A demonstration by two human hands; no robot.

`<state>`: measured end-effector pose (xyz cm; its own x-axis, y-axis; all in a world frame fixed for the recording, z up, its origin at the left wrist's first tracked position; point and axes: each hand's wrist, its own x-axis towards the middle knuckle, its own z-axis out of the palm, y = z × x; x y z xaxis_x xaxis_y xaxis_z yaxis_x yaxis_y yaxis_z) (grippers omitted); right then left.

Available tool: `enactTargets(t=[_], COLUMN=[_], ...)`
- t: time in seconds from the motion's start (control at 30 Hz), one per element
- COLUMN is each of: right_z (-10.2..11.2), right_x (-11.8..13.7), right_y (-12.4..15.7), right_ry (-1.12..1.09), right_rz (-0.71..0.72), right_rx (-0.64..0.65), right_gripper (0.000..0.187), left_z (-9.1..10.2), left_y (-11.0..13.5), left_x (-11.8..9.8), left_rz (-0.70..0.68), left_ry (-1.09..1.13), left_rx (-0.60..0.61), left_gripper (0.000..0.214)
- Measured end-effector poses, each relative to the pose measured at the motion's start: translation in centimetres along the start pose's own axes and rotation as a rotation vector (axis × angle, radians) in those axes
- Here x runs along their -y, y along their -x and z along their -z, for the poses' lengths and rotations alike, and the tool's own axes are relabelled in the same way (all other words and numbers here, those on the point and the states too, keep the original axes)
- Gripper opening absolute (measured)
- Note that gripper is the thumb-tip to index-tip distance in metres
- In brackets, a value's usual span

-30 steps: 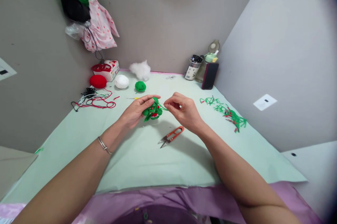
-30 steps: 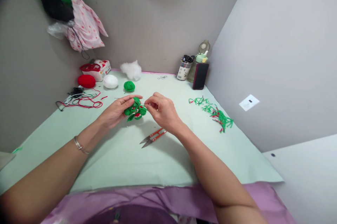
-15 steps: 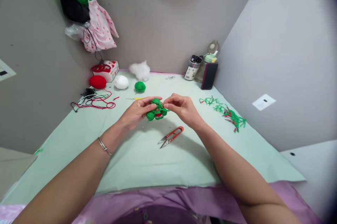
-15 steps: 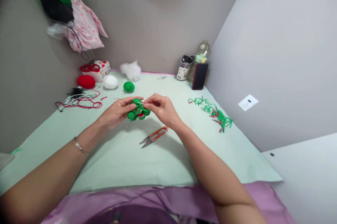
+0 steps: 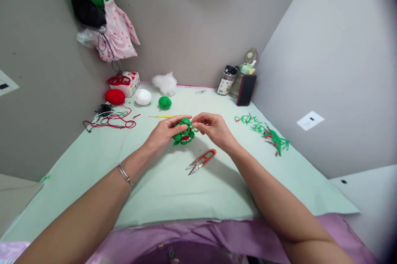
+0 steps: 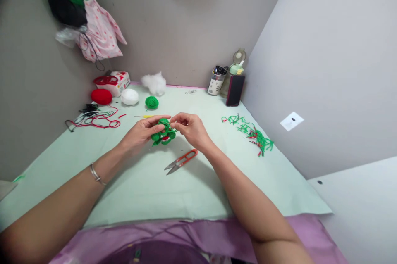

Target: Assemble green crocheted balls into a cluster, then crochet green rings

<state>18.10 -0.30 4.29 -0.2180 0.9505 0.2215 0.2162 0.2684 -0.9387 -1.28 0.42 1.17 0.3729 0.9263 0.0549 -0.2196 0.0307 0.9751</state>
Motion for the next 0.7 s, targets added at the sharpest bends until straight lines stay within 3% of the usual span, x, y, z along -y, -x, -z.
enactTargets(t=[0.13,0.23,0.53,0.63,0.7], right_z=[-0.41,-0.83,-0.5,-0.39,-0.16], right_x=[-0.14,-0.31,-0.2,-0.05,0.0], right_y=[-0.07,0.16,0.84,0.5,0.1], right_ry=[-0.046,-0.032,0.474,0.41,0.269], right_rz=[-0.031,0.005,0.285,0.236,0.176], right_rx=[-0.032,-0.015,-0.019,-0.026,-0.108], right_gripper=[0.01,0.006,0.011,0.009,0.007], left_z=[-0.24,-0.36,-0.33,-0.65,-0.86], left_y=[-0.02,-0.06,0.03,0.1,0.15], left_x=[0.07,0.09,0.26,0.28,0.45], left_rz=[-0.098,-0.089,0.028,0.057,0.083], left_ry=[-0.04,-0.049,-0.203,-0.222,-0.211], left_rx=[-0.066,-0.054,-0.022,0.043,0.096], left_gripper=[0.037,0.032,0.037,0.038,0.041])
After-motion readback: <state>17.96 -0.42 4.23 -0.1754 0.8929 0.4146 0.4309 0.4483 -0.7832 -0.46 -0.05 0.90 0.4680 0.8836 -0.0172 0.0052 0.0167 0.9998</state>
